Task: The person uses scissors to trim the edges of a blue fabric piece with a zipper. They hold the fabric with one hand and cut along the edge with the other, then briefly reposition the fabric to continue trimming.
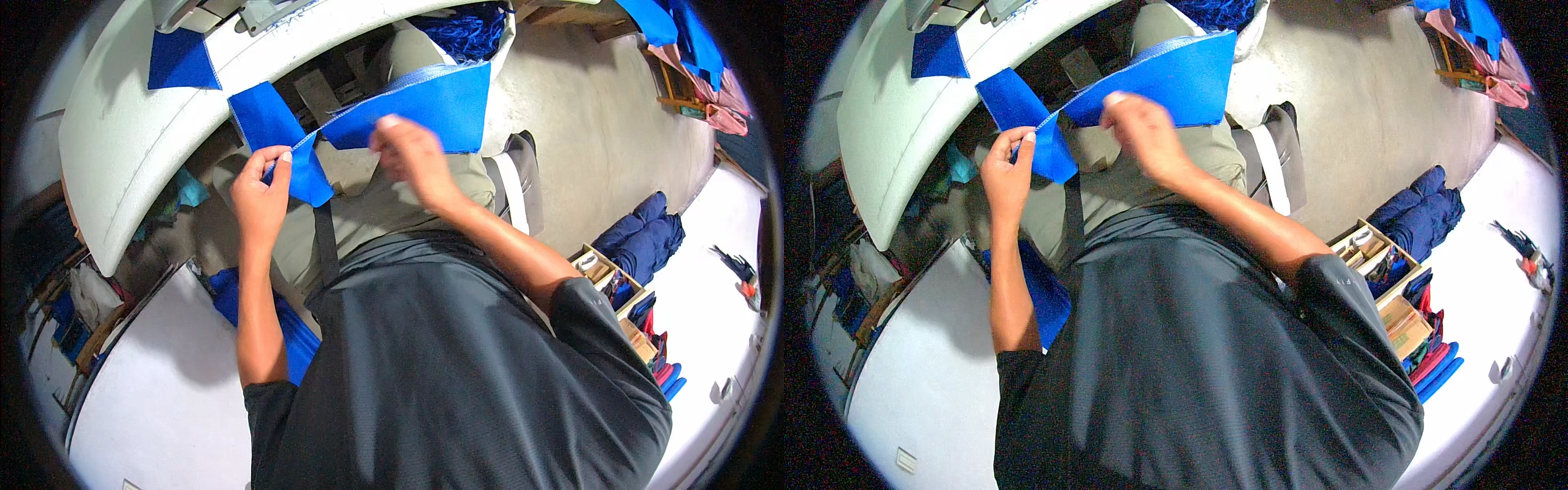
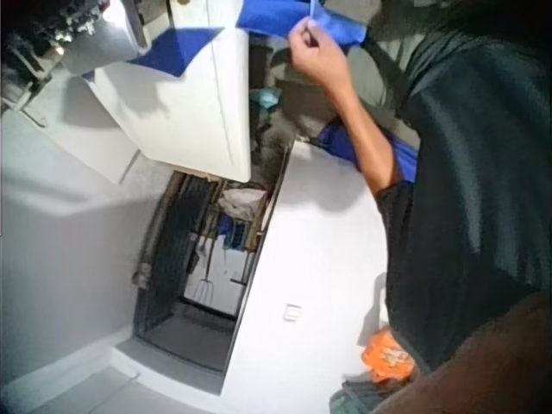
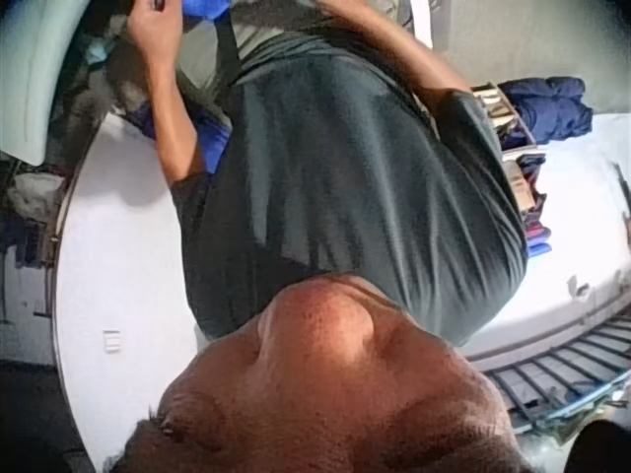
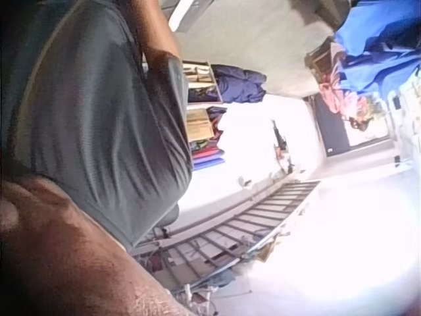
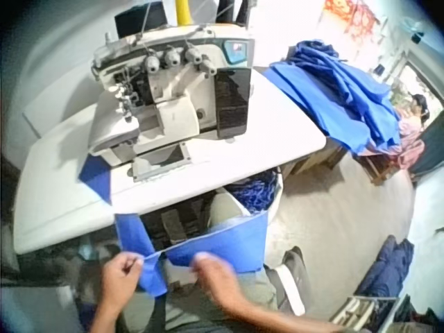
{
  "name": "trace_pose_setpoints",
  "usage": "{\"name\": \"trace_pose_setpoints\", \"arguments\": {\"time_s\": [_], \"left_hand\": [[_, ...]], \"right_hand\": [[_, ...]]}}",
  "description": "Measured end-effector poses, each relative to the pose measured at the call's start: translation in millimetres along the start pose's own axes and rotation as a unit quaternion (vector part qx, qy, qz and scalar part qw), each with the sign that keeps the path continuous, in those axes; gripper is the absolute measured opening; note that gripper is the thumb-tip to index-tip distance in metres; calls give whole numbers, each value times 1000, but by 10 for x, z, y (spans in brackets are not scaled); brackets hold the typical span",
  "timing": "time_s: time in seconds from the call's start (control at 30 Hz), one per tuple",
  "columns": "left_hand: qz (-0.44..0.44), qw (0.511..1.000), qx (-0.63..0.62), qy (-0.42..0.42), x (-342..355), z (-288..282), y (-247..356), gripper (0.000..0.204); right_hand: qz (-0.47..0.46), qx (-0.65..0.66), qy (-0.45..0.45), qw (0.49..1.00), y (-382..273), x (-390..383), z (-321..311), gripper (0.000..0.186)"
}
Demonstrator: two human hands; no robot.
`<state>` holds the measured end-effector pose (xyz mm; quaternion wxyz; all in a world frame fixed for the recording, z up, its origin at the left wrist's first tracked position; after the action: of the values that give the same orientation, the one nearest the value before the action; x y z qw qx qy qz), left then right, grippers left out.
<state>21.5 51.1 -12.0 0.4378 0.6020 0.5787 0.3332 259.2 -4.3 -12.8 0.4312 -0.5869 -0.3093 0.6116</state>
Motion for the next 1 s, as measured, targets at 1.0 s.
{"name": "trace_pose_setpoints", "arguments": {"time_s": [1.0], "left_hand": [[-87, 993, -46, -70, -134, 14, 197, 18]], "right_hand": [[-43, -60, -82, 994, 226, 103, 651, 17]]}}
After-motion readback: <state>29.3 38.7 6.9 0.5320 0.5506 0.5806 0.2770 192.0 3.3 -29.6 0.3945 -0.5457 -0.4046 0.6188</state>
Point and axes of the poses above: each hand's wrist, its own x-axis towards the middle knuckle, its own z-axis out of the palm, y = z × x, the point moved 4 cm from there along x, towards the middle knuckle, and after that the axes turned 7 degrees about -x, right-handed, at the moved point
